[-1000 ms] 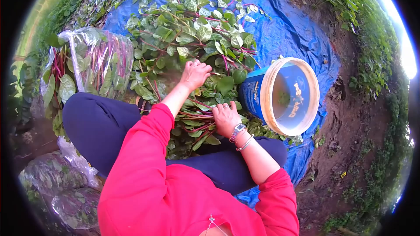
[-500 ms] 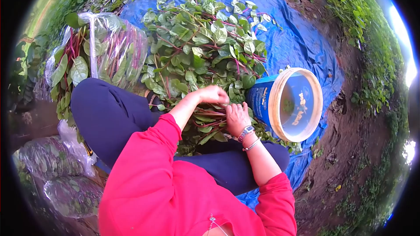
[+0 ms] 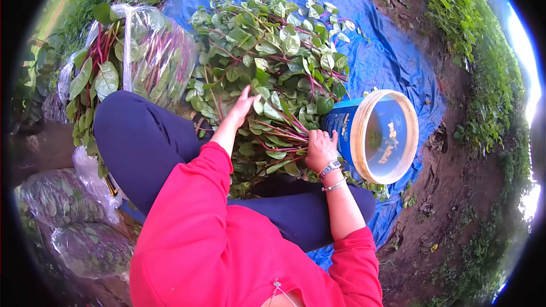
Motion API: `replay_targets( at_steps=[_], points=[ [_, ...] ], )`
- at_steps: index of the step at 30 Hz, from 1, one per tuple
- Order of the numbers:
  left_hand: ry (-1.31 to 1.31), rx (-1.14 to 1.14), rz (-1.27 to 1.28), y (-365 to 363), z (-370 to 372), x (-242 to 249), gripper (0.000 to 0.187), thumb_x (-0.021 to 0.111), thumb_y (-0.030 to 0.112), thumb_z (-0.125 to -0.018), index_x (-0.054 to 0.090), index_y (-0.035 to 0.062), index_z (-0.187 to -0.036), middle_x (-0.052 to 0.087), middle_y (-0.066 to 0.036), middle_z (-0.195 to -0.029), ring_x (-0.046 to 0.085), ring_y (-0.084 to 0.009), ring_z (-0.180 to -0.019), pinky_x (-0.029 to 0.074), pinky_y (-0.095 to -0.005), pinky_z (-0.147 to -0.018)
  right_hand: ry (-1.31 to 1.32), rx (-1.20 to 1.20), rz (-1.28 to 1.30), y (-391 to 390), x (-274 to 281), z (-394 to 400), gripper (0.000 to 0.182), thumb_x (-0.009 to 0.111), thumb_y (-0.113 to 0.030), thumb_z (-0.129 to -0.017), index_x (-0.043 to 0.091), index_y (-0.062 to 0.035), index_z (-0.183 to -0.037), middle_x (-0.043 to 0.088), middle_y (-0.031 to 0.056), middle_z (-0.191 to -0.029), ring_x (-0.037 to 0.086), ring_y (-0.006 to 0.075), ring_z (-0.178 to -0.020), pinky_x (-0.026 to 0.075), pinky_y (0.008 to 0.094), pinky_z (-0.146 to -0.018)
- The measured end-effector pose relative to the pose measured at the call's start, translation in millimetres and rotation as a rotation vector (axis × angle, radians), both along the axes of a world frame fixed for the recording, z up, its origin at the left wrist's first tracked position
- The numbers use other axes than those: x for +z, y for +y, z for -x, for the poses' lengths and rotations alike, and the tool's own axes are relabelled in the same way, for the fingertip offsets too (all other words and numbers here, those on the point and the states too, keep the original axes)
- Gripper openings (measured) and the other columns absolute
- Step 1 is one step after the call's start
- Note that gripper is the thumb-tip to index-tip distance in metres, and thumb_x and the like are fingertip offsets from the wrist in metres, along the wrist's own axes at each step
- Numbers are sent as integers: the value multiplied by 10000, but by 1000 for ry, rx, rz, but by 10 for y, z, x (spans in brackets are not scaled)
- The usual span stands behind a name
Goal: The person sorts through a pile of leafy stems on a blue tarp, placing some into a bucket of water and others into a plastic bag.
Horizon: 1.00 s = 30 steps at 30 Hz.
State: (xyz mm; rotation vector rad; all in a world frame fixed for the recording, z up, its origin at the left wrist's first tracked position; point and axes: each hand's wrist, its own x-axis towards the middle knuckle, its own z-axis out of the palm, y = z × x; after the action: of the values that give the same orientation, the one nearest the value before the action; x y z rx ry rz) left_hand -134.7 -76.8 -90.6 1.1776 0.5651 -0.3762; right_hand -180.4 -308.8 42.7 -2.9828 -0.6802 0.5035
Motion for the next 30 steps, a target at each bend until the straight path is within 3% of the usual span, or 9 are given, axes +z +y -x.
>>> replay_targets(
  at_steps=[1,6,10,13,14,16,20,27,30],
  points=[
    [11,66,-55,26,-102,71,721,591,268,-790,195,137,-1378,455,-108,-1236,396,-226,-1153,335,-406,-920,-14,-34,-35,-37,-76,0,375,587,-83,-635,449,-69,-982,512,98,-930,502,273,-945,255,539,-951],
    [-502,169,516,429,-472,592,476,497,86,-840,336,164,-1281,557,-74,-1047,565,-189,-909,464,-330,-763,-106,-120,-47,-250,-284,-60,326,569,-74,-659,457,-74,-966,536,103,-908,509,286,-947,246,527,-967],
    [-323,92,-256,668,-498,665,379,518,136,-839,461,152,-1214,617,-44,-953,558,-132,-869,441,-309,-713,-210,-189,-141,-377,-166,-156,312,587,-78,-664,466,-67,-951,549,129,-924,521,312,-908,331,464,-890],
    [-201,619,-294,836,-326,66,274,510,140,-820,566,115,-1087,636,-18,-959,560,-124,-776,428,-304,-664,-273,-226,-221,-421,-93,-183,319,592,-46,-659,471,-57,-953,552,146,-884,524,336,-871,392,416,-794],
    [-289,705,-842,1003,-314,-495,246,529,130,-797,595,138,-1034,636,-49,-881,572,-178,-736,441,-330,-646,-296,-268,-230,-458,-111,-199,323,613,-83,-660,474,-58,-951,550,144,-891,527,332,-860,406,410,-766],
    [-66,298,-1309,949,78,-353,265,551,136,-778,605,217,-1025,582,-83,-895,572,-267,-813,453,-362,-709,-369,-302,-310,-453,-70,-180,324,648,-125,-680,480,-61,-949,551,143,-892,532,336,-840,427,416,-700],
    [-87,-355,-1522,658,545,-344,209,544,155,-787,631,228,-962,441,-88,-1167,501,-290,-1010,451,-397,-793,-392,-402,-334,-413,-23,-214,365,679,-176,-684,479,-55,-964,563,132,-884,538,330,-854,428,416,-711],
    [20,-639,-1729,679,337,-117,167,561,166,-772,647,224,-903,388,-49,-1205,389,-251,-1150,413,-426,-855,-378,-396,-358,-411,-43,-265,327,635,-108,-679,481,-70,-965,564,124,-889,542,323,-855,431,410,-714],
    [-380,-264,-1822,750,99,60,128,558,207,-787,629,191,-893,510,-28,-1027,455,-211,-1083,396,-421,-833,-343,-339,-250,-406,-91,-259,302,608,-94,-674,480,-70,-946,556,115,-894,538,307,-865,426,403,-715]
  ],
)
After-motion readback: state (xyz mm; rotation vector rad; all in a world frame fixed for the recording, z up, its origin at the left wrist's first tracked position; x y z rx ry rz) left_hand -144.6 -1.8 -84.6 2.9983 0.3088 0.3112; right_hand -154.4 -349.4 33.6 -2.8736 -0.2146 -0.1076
